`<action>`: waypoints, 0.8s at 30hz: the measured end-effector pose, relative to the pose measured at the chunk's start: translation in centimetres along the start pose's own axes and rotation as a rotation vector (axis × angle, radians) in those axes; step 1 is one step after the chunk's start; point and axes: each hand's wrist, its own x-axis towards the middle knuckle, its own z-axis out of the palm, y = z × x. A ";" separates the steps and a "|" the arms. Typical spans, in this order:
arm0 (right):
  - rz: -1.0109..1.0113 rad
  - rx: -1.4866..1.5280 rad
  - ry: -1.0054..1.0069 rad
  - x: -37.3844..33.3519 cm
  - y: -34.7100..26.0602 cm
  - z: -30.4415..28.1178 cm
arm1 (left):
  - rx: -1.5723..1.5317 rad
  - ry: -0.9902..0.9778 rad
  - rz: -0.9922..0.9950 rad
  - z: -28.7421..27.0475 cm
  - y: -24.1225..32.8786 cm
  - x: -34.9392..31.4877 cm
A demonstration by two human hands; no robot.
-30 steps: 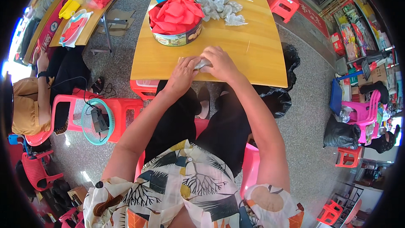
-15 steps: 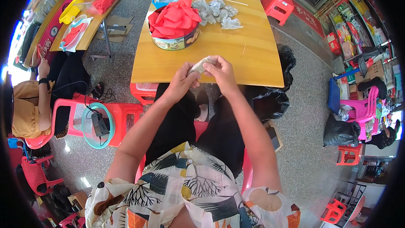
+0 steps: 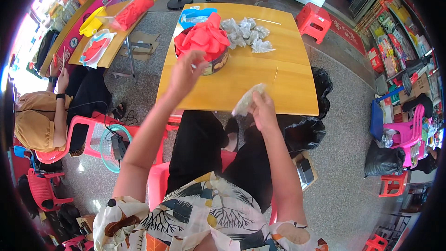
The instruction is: The person sits at a table and repeatedly wraps small items in red paper. They pick up a small item, fold a piece of red paper around it, and place the wrapped item on the table. The process is repeated multiple times throughout the video.
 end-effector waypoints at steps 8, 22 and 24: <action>0.235 0.006 -0.232 -1.6 3.2 0.7 | 0.719 -0.094 0.452 0.8 -1.2 11.0; 0.037 0.149 -0.179 -2.2 -0.1 1.1 | 0.745 -0.201 0.541 1.3 -1.7 12.7; 0.051 0.146 -0.208 -3.0 0.4 2.2 | 0.806 -0.252 0.499 2.8 -2.8 12.4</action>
